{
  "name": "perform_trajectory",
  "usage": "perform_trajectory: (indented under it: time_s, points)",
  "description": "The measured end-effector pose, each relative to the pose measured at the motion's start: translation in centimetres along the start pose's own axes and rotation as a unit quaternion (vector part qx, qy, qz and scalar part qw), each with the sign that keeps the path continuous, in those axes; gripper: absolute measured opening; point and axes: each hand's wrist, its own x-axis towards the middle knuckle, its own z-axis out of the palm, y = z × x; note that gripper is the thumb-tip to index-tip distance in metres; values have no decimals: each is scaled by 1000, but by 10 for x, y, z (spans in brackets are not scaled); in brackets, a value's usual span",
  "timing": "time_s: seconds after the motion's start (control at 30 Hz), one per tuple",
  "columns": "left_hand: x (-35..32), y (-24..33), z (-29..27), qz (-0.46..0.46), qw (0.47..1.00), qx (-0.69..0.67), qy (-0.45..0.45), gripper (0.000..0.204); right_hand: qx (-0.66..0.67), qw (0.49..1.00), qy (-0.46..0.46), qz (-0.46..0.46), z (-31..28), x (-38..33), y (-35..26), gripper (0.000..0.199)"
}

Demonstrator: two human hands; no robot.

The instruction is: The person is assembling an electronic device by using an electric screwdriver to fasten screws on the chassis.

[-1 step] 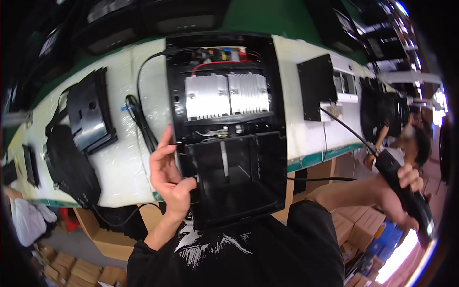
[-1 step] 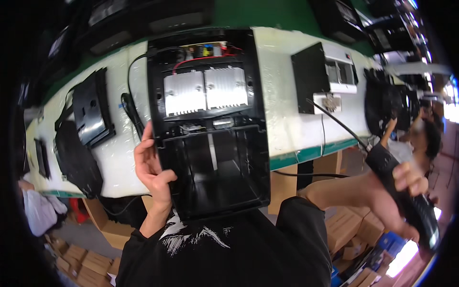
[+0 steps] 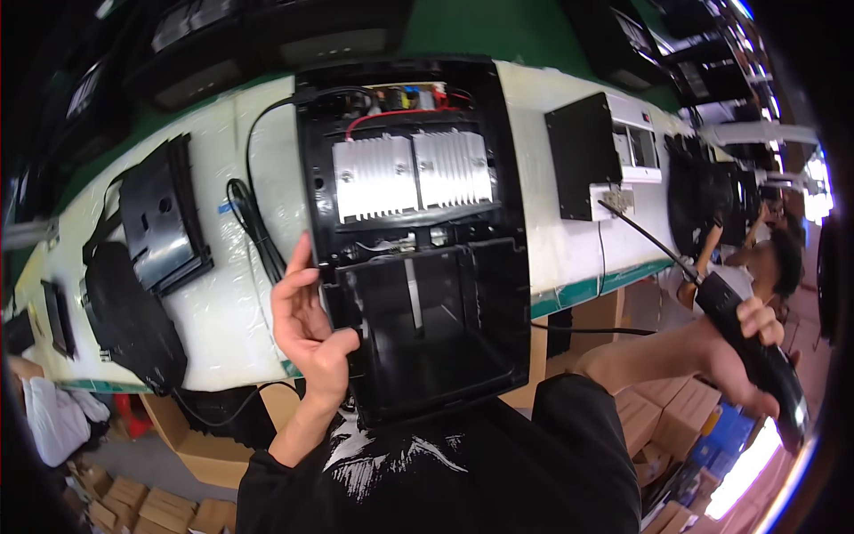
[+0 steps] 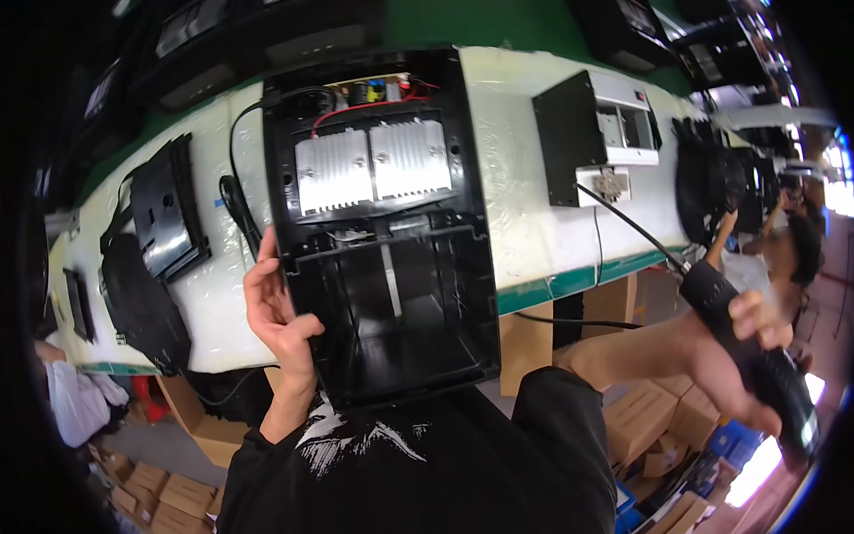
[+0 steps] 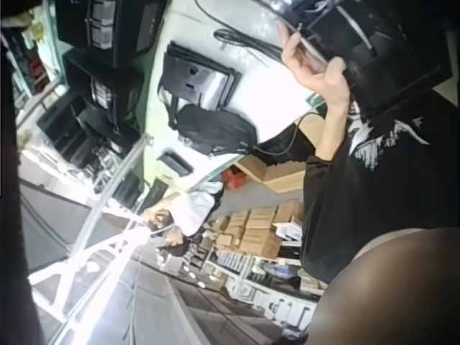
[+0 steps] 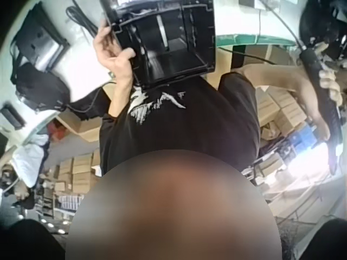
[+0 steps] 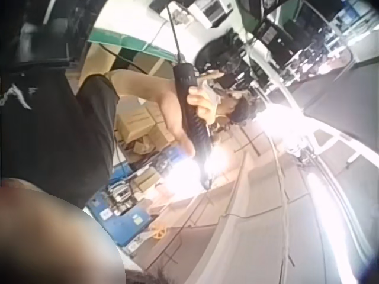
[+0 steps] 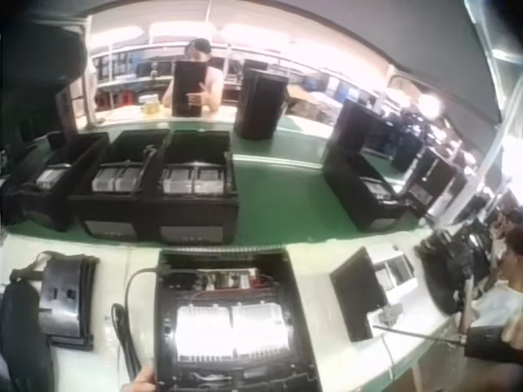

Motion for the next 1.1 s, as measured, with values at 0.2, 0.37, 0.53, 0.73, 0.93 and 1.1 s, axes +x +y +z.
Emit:
perform_trajectory:
  time_s: [0.2,0.37,0.53,0.73,0.93,1.1]
  points:
    - [21,-13,27,25,998,54,-18,65,-89,988,110,66,-56,-9,18,87]
    - [23,-13,29,23,995,90,-28,67,-98,982,137,89,-47,-21,46,85]
    - [23,-15,28,29,992,116,-28,69,-136,980,65,129,-64,-12,65,85]
    - [25,-18,24,37,993,108,-27,70,-116,957,44,264,-22,31,107,55]
    - [24,-17,26,42,996,82,-21,70,-169,948,-36,268,8,49,150,41]
    - [24,-16,25,46,997,68,-14,66,-257,918,-23,301,14,21,151,37]
